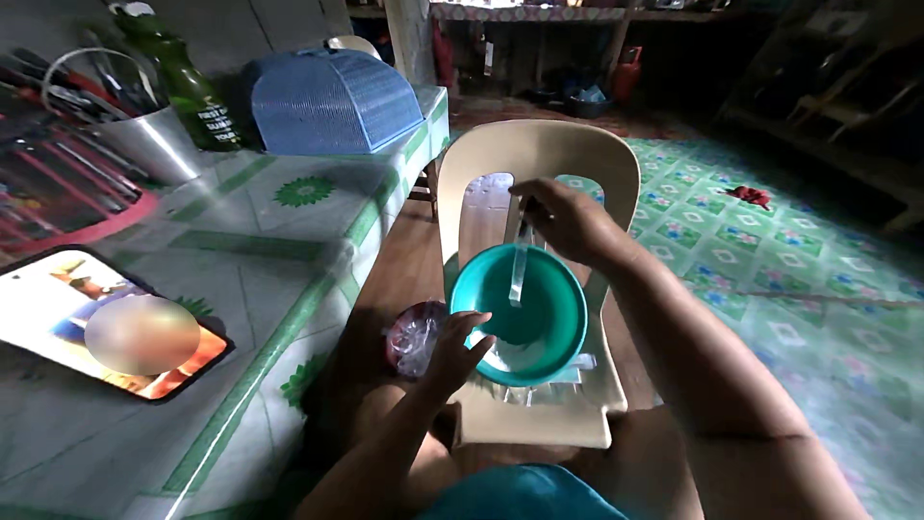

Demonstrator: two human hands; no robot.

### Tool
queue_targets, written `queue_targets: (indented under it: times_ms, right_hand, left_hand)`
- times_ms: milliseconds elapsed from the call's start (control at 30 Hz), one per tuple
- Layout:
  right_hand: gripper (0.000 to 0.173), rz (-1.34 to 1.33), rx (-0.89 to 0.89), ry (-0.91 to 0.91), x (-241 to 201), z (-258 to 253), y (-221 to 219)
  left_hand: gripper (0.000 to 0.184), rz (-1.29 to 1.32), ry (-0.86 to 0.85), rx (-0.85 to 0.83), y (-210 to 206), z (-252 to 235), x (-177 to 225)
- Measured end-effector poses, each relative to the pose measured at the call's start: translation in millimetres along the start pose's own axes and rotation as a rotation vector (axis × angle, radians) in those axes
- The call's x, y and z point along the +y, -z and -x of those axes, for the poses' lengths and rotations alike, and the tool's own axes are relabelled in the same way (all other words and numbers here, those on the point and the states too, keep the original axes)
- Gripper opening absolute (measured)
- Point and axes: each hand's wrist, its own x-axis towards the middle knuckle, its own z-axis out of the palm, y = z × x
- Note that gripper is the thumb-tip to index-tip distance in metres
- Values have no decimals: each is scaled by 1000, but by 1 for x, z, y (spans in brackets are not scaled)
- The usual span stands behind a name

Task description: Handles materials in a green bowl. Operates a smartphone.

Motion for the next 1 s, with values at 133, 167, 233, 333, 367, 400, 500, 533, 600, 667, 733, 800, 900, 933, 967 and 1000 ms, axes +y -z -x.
queue_targets:
  times_ms: [133,167,233,333,367,400,500,533,600,667,733,800,900,933,967,1000]
  right_hand:
    - [31,35,27,53,-2,12,-11]
    - [32,33,-92,38,3,14,-22]
    - [33,0,-208,21,7,14,-28]
    - [33,-60,-29,27,-9,17,-2]
    - [33,-69,63,52,-12,18,2]
    - [32,-68,139,84,-11,19,0]
    - [32,-20,-31,-8,5,12,-36]
    - [32,-25,-101,-11,13,9,-49]
    - [32,-74,-117,5,20,2,-55]
    - [33,-142,-104,10,21,-3,-55]
    - [32,-186,-140,-1,19,-5,-53]
    - [28,-250,-91,-2,21,-1,-54]
    - [29,-495,308,-92,37,17,-50]
    - [32,-541,420,-175,45,26,-49]
    - [33,-521,452,-277,54,37,-51]
    - [33,-428,367,-379,64,51,-60]
  left_hand:
    - [40,16,11,11,3,-7,4]
    - [40,21,34,2,6,-9,7]
    - [40,30,104,-21,16,-19,18]
    - [41,87,191,-16,32,-37,30]
    - [41,110,196,1,35,-43,32]
    - [39,139,217,7,39,-50,35]
    - [35,156,211,60,38,-68,36]
    - [37,158,200,59,37,-74,33]
    - [43,173,201,-34,38,-86,31]
    - [52,195,246,-197,40,-92,33]
    - [49,217,309,-304,36,-95,40]
    - [34,269,360,-301,30,-93,48]
    - [32,339,387,-233,23,-89,46]
    - [30,387,384,-203,20,-87,44]
    - [28,455,398,-168,16,-85,44]
    - [26,524,404,-145,14,-84,45]
